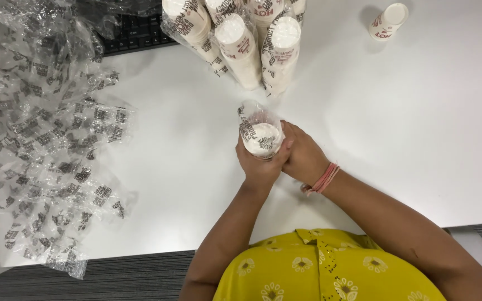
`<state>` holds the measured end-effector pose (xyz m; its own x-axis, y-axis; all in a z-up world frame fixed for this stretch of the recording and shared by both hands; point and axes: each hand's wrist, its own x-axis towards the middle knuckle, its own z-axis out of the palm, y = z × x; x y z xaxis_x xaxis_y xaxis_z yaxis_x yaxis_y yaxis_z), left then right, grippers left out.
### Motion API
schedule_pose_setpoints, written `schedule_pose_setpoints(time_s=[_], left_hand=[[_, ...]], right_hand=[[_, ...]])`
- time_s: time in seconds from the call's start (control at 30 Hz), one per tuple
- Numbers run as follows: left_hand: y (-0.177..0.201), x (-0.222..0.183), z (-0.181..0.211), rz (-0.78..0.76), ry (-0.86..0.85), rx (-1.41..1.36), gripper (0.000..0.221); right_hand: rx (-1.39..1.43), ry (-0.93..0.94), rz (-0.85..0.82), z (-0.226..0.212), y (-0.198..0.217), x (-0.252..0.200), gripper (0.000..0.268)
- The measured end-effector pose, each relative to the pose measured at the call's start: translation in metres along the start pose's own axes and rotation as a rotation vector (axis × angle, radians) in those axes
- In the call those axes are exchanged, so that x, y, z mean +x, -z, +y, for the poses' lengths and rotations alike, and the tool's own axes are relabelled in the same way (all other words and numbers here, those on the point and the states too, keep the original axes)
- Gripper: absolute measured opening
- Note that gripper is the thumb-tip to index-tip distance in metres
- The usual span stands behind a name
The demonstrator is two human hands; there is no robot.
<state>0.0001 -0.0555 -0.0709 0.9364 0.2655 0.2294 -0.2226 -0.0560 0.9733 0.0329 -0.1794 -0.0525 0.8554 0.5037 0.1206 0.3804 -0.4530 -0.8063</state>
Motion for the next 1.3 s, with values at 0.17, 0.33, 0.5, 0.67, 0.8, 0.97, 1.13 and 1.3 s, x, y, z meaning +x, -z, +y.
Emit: schedule_pose_setpoints(time_s=[0.17, 0.33, 0.5, 0.67, 0.8, 0.97, 1.13, 1.3], left_hand=[[-0.004, -0.012, -0.001, -0.004, 0.163, -0.034, 0.054], [0.006, -0.011, 0.026, -0.096, 0.177, -0.024, 0.069], [0.007, 0.023, 0.109, -0.012, -0.229, -0.016, 0.122], [0.014, 0.014, 0.049, 0.051, 0.065, -0.376, 0.092], [0.009, 0.01, 0.033, 0.094, 0.168, -0.682, 0.096], [0.006, 0.001, 0.027, 0.087, 0.229, -0.443, 0.093], [0.015, 0.002, 0.023, 0.053, 0.329, -0.403, 0.093], [0.034, -0.004, 0.025, -0.012, 0.57, -0.752, 0.086]], right_hand=[[-0.031, 0.003, -0.027, 0.005, -0.005, -0.006, 0.064], [0.098, -0.163, -0.047, -0.014, 0.007, 0.001, 0.064], [0.022, 0.11, 0.056, 0.012, -0.007, -0.009, 0.057], [-0.026, 0.06, 0.037, -0.006, 0.001, -0.008, 0.069], [-0.076, 0.152, 0.087, -0.008, -0.002, -0.01, 0.066], [-0.025, 0.006, 0.1, -0.02, -0.01, -0.01, 0.071], [0.02, 0.028, 0.093, -0.024, 0.003, -0.016, 0.081], [0.061, 0.162, 0.114, -0.023, 0.021, -0.035, 0.038]])
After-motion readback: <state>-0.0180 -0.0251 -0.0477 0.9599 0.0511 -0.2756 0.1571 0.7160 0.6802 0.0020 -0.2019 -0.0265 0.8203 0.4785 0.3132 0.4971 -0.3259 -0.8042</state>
